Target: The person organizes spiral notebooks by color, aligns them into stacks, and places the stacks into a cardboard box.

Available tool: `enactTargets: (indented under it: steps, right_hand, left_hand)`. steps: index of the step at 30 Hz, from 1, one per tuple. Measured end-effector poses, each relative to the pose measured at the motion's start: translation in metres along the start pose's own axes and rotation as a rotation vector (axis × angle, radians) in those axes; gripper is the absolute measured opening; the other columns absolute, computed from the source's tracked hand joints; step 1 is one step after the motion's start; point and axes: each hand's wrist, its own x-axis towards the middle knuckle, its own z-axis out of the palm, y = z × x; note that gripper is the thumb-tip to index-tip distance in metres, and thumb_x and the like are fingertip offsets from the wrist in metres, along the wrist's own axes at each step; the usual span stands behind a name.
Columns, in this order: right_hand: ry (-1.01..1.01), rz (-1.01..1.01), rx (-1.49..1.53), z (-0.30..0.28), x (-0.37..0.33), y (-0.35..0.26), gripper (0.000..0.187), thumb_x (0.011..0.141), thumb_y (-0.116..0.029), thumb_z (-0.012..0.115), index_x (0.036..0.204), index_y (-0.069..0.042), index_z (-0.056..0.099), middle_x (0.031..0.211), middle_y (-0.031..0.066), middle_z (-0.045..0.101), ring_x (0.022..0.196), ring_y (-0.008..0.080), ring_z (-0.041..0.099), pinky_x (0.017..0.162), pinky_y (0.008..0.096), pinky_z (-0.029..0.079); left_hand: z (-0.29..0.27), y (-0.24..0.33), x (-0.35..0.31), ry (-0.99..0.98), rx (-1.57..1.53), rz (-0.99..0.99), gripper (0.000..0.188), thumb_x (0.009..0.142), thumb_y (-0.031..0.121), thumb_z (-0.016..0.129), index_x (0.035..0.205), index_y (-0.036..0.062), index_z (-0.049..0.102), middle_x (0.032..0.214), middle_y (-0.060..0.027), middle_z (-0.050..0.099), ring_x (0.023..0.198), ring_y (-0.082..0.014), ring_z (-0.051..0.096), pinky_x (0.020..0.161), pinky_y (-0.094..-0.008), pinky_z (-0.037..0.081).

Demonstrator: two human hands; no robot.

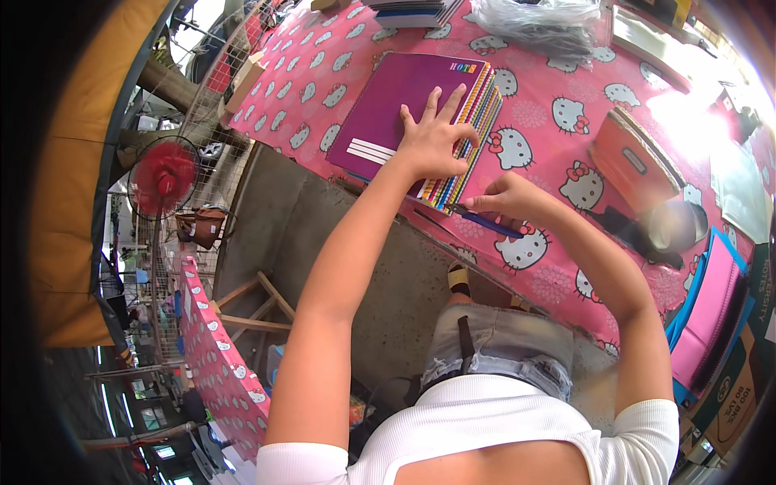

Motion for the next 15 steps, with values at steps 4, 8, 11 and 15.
enactTargets:
  steps: [4, 8, 11, 15]
  right_hand:
    - [0.383, -0.528, -0.614, 0.017, -0.010, 0.013, 0.042, 0.075, -0.032, 0.073, 0.103, -0.006, 0.057, 0.086, 0.0087, 0.059, 0.075, 0.0243, 0.061, 0.067, 0.0381, 0.048]
    - [0.669, -0.954, -0.917, 0.024, 0.004, 0.040, 0.043, 0.072, -0.029, 0.074, 0.104, -0.008, 0.054, 0.097, 0.0089, 0.052, 0.095, 0.0250, 0.052, 0.082, 0.0382, 0.040]
    - [0.661, -0.982, -0.899, 0.026, 0.017, 0.047, 0.041, 0.071, -0.029, 0.074, 0.102, -0.009, 0.056, 0.097, 0.0092, 0.052, 0.094, 0.0283, 0.052, 0.081, 0.0395, 0.041]
    - [0.379, -0.724, -0.563, 0.024, 0.015, 0.034, 0.034, 0.073, -0.032, 0.074, 0.091, -0.005, 0.062, 0.082, 0.0091, 0.057, 0.075, 0.0259, 0.060, 0.065, 0.0398, 0.047]
  left_hand:
    - [0.000, -0.002, -0.003, 0.003, -0.001, -0.003, 0.034, 0.058, 0.024, 0.069, 0.092, 0.0273, 0.065, 0.157, -0.0046, 0.011, 0.143, -0.0399, 0.005, 0.101, -0.0746, 0.005]
    - [0.000, 0.000, -0.003, 0.014, -0.006, -0.002, 0.034, 0.058, 0.024, 0.069, 0.092, 0.0270, 0.065, 0.157, -0.0045, 0.011, 0.143, -0.0400, 0.006, 0.101, -0.0747, 0.005]
    - [-0.001, 0.000, 0.000, 0.026, -0.010, 0.014, 0.034, 0.058, 0.024, 0.069, 0.091, 0.0270, 0.065, 0.157, -0.0044, 0.012, 0.143, -0.0400, 0.006, 0.101, -0.0748, 0.005]
    - [0.001, -0.003, -0.004, 0.020, -0.012, -0.001, 0.033, 0.058, 0.024, 0.070, 0.091, 0.0273, 0.065, 0.157, -0.0043, 0.012, 0.143, -0.0399, 0.006, 0.101, -0.0749, 0.004]
